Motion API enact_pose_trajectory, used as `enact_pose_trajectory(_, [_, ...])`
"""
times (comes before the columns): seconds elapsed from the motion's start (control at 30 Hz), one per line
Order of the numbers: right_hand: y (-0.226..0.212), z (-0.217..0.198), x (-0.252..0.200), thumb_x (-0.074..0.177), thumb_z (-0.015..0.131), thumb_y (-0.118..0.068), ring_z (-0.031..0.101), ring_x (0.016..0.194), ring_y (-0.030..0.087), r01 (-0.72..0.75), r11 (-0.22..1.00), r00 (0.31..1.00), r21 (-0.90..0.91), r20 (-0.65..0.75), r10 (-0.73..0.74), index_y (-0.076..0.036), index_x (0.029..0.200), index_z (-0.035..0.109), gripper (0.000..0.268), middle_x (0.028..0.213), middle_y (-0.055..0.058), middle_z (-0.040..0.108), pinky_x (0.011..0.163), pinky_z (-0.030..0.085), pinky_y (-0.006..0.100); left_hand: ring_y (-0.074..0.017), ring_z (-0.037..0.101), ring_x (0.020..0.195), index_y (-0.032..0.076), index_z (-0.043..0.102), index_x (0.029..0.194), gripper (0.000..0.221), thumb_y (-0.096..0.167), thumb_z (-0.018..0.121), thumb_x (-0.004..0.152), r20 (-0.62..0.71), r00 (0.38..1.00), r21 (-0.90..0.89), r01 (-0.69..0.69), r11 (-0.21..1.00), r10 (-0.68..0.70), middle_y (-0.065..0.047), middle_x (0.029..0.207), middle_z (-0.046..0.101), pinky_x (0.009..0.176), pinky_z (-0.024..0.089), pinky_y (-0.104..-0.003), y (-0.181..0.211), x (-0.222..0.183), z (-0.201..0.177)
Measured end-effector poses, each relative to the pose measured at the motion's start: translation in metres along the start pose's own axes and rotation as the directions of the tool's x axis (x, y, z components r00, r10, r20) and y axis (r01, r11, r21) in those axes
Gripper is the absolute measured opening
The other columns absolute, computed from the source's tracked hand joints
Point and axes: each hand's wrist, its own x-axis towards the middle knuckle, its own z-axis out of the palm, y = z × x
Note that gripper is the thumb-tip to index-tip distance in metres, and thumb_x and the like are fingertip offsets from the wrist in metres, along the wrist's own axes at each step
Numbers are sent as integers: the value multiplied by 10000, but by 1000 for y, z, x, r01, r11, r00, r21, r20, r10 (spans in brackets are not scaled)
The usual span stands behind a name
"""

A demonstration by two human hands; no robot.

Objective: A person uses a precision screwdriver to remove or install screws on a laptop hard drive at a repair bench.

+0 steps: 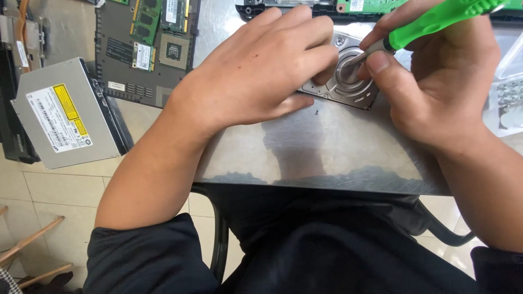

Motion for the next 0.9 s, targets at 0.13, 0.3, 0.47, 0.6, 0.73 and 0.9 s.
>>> enact_pose_trajectory(0.13, [3,-10,2,1094,651,197,651,1073,394,13,997,996,-78,84,-6,223,1180,561,127,1117,319,631,978,506,428,-285,544,978,111,591,1021,505,317,983,779,-32,999,-99,3,995,-6,-67,1055,532,746,434,-437,-2,0,-5])
enact_pose_trajectory(0.3, [2,-9,6,992,802,64,737,1019,321,113,954,968,-278,249,-42,107,1067,704,131,1060,207,742,917,574,374,-288,528,979,83,612,1066,501,311,1008,860,-119,993,-48,-15,999,9,-83,1090,543,689,401,-421,-7,-3,-5])
enact_pose_trajectory(0.47, [3,-10,5,999,812,66,733,995,325,109,963,965,-245,258,-43,121,1072,705,140,1041,218,730,900,580,381,-300,543,931,77,609,1044,507,330,997,837,-114,993,-48,7,999,-12,-87,1063,549,653,404,-432,-10,-5,-3])
enact_pose_trajectory(0.6, [5,-10,6,1012,809,70,734,995,338,138,963,962,-229,262,-76,128,1063,697,136,1034,225,723,901,591,392,-282,554,882,91,623,1027,537,361,1030,804,-134,991,-49,-3,999,-3,-61,1015,552,593,393,-421,-11,-5,-2])
enact_pose_trajectory(0.73, [2,-10,8,1005,800,69,737,1002,337,162,961,952,-223,292,-92,134,1074,681,152,1033,225,726,889,598,384,-278,554,916,77,615,1059,527,357,1023,876,-164,986,-35,-15,999,10,-80,1070,562,606,418,-409,-11,-6,-8])
enact_pose_trajectory(0.9, [1,-9,6,1007,780,20,733,1003,327,173,950,951,-260,295,-92,97,1070,711,121,1037,185,732,896,580,383,-269,535,902,75,612,1092,543,329,1024,846,-180,983,-54,-30,998,20,-78,1074,550,589,400,-403,-15,-7,-9])
